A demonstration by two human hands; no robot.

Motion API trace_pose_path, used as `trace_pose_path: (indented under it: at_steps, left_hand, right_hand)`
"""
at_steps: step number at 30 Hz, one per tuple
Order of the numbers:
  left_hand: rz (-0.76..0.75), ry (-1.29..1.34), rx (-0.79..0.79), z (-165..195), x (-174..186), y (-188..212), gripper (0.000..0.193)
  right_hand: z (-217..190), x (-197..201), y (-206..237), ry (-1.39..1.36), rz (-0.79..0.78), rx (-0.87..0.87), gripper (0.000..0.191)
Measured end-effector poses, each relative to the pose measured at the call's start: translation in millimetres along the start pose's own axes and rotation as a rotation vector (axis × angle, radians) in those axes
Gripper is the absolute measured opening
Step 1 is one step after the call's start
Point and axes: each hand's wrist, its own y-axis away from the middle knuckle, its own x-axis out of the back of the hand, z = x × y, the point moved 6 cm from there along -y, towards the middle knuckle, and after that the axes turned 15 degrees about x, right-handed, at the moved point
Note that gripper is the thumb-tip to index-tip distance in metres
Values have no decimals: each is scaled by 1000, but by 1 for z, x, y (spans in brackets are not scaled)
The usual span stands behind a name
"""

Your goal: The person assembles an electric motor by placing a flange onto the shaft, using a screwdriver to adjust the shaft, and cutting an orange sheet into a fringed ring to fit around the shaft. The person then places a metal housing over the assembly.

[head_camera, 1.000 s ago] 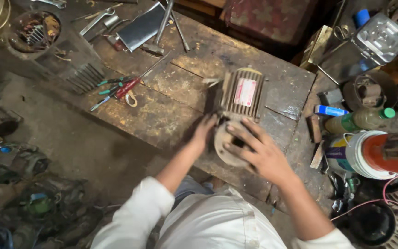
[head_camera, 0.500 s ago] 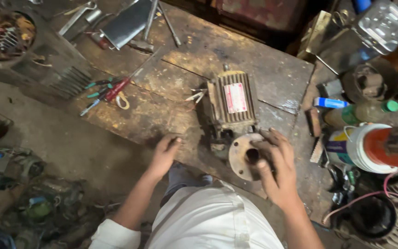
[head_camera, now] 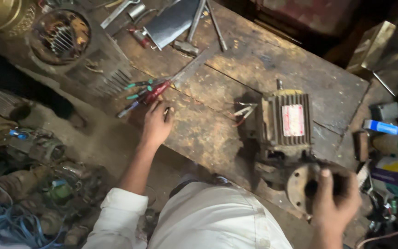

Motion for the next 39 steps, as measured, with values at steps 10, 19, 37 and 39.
trace_pose_path:
  at_steps: [10, 19, 37, 39]
  left_hand:
    - [106, -91, -169, -13, -5, -103, 19]
    - [178, -264, -53, -31, -23, -194, 41]
    - [-22, -453, -66, -43, -45, -142, 88]
    - [-82, -441, -63, -45, -40, -129, 76]
  right_hand:
    - [2, 5, -4, 40, 16, -17, 10]
    - [-5, 5, 1, 12, 68, -75, 6]
    - [19, 15, 27, -46, 229, -115, 14]
    - [24, 17, 30, -91, 255, -145, 15]
